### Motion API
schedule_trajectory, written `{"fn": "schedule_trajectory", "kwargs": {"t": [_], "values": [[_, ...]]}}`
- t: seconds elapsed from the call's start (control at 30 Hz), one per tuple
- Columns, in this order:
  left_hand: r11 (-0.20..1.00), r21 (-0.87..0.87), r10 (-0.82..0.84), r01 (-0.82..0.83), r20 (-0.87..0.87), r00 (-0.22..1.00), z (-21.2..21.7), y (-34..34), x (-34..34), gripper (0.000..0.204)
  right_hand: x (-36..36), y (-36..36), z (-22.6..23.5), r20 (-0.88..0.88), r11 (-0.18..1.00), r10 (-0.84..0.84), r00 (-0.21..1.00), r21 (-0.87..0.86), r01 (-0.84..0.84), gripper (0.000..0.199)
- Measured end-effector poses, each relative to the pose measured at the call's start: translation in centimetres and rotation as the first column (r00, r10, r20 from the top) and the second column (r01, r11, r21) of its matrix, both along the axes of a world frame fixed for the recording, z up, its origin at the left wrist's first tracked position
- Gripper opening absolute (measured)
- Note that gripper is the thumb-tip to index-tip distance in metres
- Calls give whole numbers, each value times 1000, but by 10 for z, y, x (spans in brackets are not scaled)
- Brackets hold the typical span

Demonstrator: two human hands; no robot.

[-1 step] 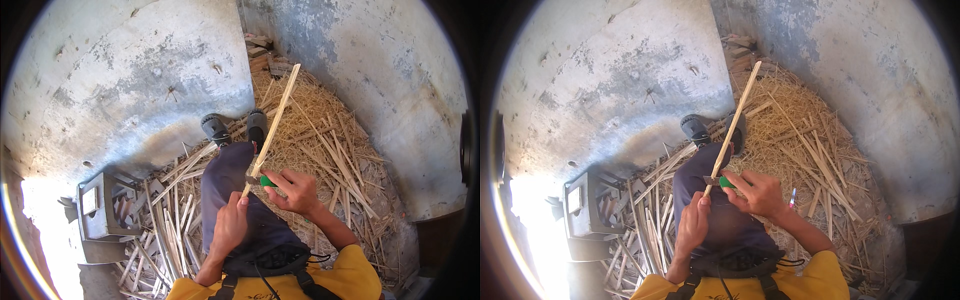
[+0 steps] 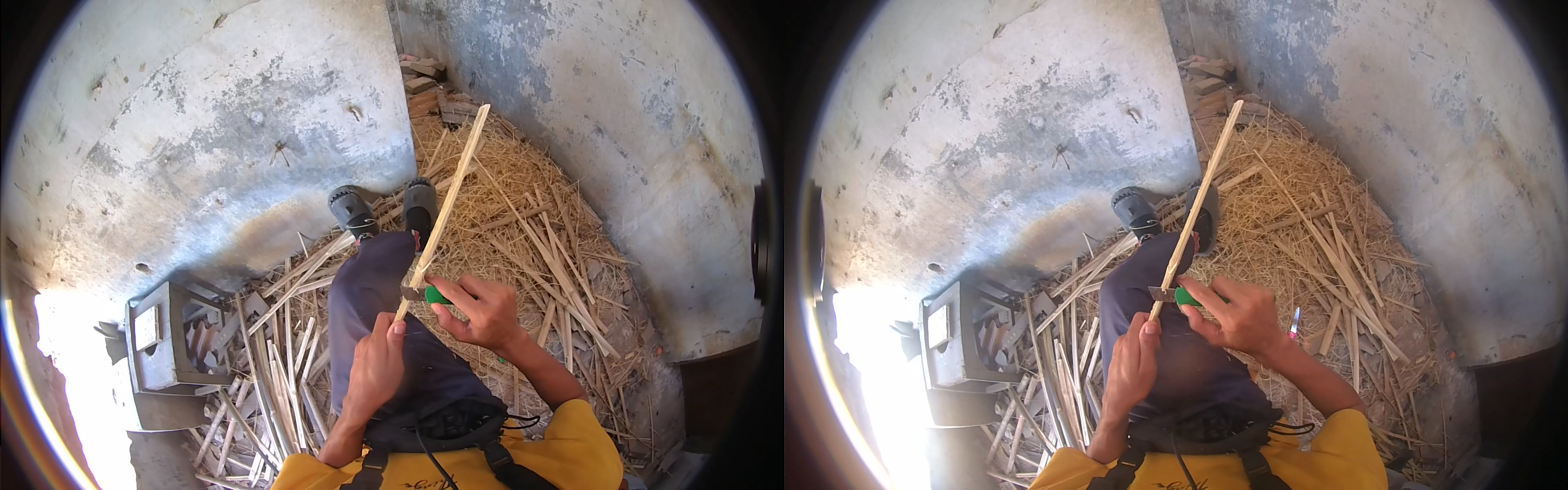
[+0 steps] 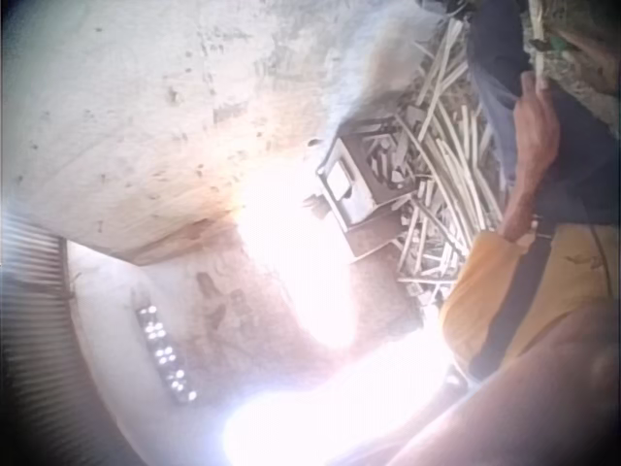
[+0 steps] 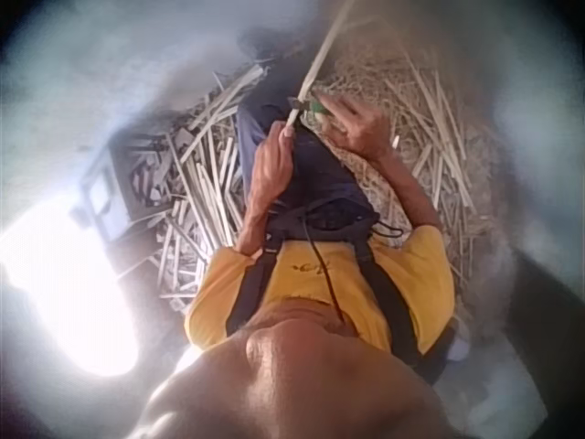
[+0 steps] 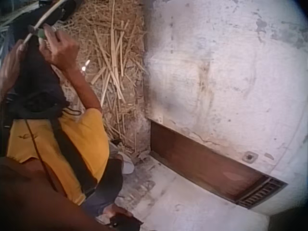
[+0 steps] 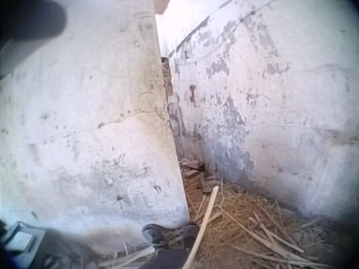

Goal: The person uses a small green-handled knife to shave thin strips of wood from a long wooden slat while sitting on the floor.

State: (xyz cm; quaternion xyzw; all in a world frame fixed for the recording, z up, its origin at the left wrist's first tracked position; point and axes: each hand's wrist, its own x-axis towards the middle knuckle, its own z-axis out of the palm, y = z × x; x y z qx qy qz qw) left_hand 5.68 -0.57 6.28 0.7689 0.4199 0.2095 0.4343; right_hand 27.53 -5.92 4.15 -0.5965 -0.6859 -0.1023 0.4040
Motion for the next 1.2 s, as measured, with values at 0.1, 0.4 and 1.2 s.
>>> {"fn": "schedule_trajectory", "kwargs": {"t": [0.1,0.4,1.2], "values": [[1000,22,-3,3,-4,1000,-3,1,-1,31,4,3,1,39,999,-34,999,25,33,36],[997,78,11,-10,-8,1000,-10,1,-4,35,9,8,-5,75,995,-61,995,86,54,37],[995,99,27,-21,-53,998,-30,6,-25,32,-7,15,-13,-343,979,84,936,-147,-142,26]]}}
